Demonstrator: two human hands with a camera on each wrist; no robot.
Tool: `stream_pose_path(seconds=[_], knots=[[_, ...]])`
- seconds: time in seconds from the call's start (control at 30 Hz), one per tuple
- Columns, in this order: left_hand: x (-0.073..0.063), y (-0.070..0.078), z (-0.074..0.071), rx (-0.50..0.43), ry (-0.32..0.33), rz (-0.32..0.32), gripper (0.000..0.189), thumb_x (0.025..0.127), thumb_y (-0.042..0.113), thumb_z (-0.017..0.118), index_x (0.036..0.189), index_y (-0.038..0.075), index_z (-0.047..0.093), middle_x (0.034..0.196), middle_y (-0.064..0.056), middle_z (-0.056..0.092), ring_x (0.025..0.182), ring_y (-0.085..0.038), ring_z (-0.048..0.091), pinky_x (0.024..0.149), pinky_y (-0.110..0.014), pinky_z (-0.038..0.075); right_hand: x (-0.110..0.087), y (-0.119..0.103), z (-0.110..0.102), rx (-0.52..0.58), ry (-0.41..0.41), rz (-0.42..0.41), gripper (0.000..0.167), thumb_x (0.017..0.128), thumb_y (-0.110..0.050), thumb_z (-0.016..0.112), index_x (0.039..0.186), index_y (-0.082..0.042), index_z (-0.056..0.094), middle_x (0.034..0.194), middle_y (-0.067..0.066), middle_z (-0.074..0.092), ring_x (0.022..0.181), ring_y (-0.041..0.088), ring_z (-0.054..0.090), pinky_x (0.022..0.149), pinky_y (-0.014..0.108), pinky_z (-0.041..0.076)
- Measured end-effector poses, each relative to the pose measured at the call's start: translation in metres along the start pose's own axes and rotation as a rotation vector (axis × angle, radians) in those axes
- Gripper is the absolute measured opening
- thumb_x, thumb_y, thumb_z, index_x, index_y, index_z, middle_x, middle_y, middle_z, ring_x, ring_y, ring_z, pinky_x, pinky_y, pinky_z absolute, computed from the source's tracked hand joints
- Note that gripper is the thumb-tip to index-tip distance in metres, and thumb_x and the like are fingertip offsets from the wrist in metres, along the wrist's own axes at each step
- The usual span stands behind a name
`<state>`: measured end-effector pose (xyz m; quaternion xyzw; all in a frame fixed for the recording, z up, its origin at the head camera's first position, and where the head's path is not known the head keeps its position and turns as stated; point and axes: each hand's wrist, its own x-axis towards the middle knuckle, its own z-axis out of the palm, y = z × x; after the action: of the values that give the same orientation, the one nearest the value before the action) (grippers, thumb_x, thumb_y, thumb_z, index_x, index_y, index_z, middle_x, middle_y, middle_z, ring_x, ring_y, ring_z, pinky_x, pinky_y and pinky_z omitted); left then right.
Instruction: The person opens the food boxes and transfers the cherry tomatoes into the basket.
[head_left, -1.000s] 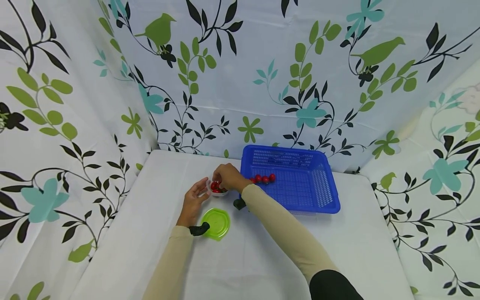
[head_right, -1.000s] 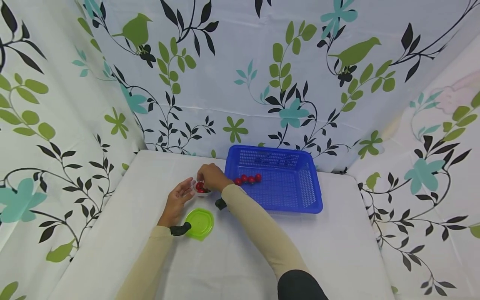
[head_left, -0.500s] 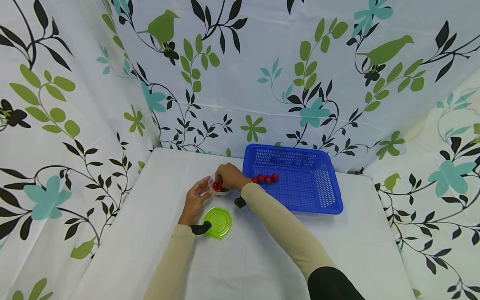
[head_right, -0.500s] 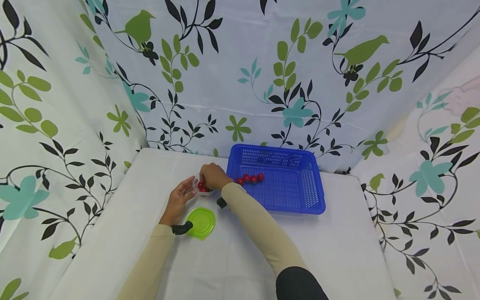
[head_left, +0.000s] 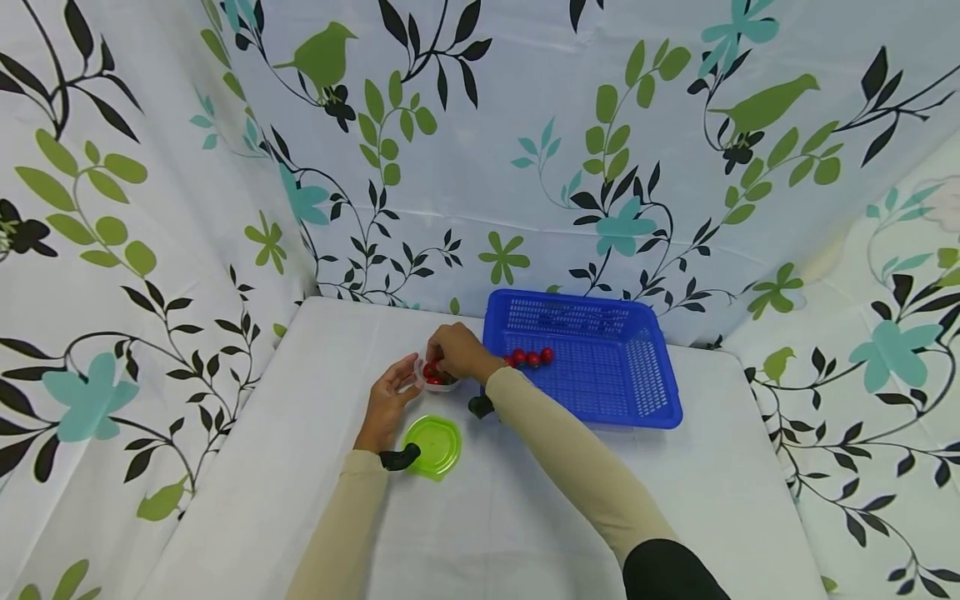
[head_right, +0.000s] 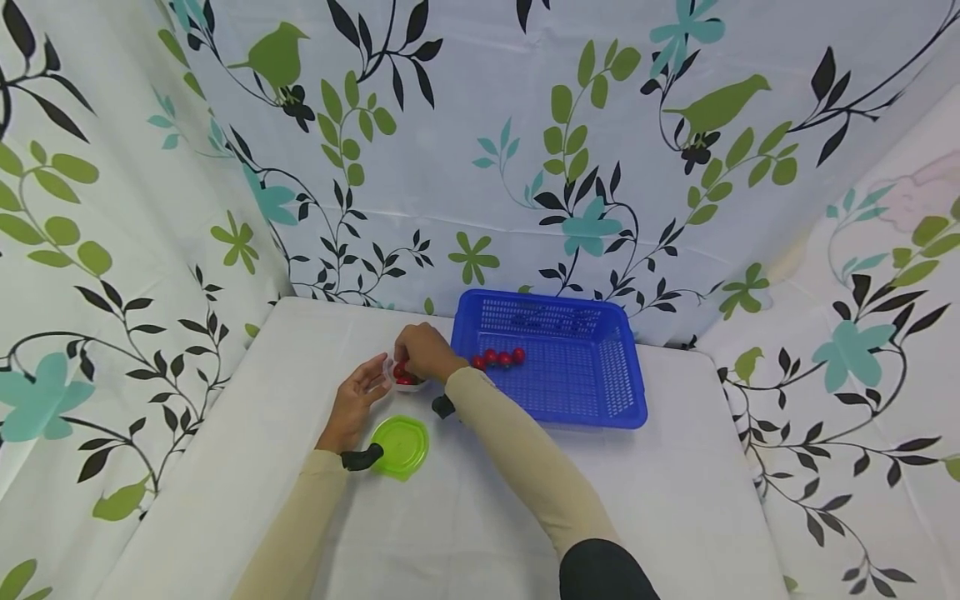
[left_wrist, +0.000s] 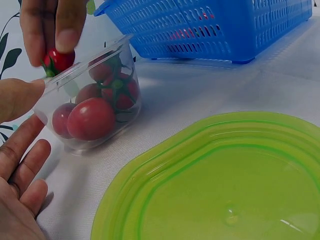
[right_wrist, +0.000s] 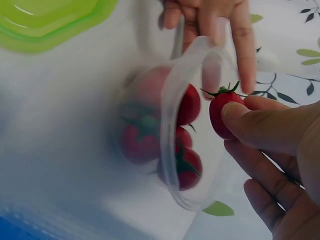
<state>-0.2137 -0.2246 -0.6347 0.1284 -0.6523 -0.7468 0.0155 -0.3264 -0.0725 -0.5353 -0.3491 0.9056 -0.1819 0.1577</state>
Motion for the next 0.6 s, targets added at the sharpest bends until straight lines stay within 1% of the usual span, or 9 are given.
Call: stream_pose_path(seconds=[0.1,0.2,0.3,0.43,0.6], knots=[[0.001,-0.001,-0.002,0.0,-0.007,-0.009,0.06,0.101,0.002,0.069,0.157,0.019,0.053,0.163,-0.007,0.052,0.143,-0.027,0.047,0.097,-0.013,0.049,-0.007,-0.001,-0.008,0.043,0.024,-0.01,0.018,0.092,-0.003,0.081,0.107,-0.011,0.083,0.107,0.002,0.079,0.103,0.018,0.068,0.102,0.034,0.058],[0.001,-0.001,-0.002,0.008,-0.013,-0.014,0.059,0.102,0.005,0.07,0.157,0.02,0.053,0.163,-0.005,0.052,0.146,-0.028,0.047,0.096,-0.01,0.049,-0.012,0.002,-0.015,0.089,0.036,0.004,0.018,0.093,-0.004,0.081,0.11,-0.01,0.083,0.108,0.002,0.079,0.104,0.018,0.068,0.1,0.033,0.059],[0.0,-0.002,-0.003,0.007,-0.024,0.001,0.061,0.102,0.006,0.07,0.158,0.018,0.051,0.165,-0.008,0.05,0.147,-0.031,0.045,0.095,-0.009,0.048,-0.015,0.009,-0.021,0.101,0.054,0.006,0.018,0.093,-0.005,0.081,0.109,-0.011,0.083,0.107,0.002,0.08,0.104,0.018,0.069,0.099,0.032,0.059],[0.0,-0.003,-0.003,-0.011,-0.033,0.019,0.061,0.101,0.005,0.07,0.158,0.016,0.051,0.164,-0.01,0.05,0.148,-0.032,0.044,0.096,-0.01,0.048,-0.02,0.015,-0.029,0.094,0.086,-0.022,0.016,0.092,-0.005,0.082,0.107,-0.01,0.084,0.109,0.004,0.081,0.106,0.019,0.072,0.101,0.034,0.058],[0.001,-0.003,-0.002,-0.006,-0.04,0.023,0.061,0.101,0.004,0.07,0.158,0.016,0.051,0.163,-0.008,0.051,0.147,-0.031,0.045,0.096,-0.009,0.049,-0.031,0.019,-0.041,0.132,0.11,-0.014,0.014,0.094,-0.006,0.08,0.107,-0.009,0.084,0.109,0.005,0.081,0.107,0.021,0.074,0.101,0.036,0.059]])
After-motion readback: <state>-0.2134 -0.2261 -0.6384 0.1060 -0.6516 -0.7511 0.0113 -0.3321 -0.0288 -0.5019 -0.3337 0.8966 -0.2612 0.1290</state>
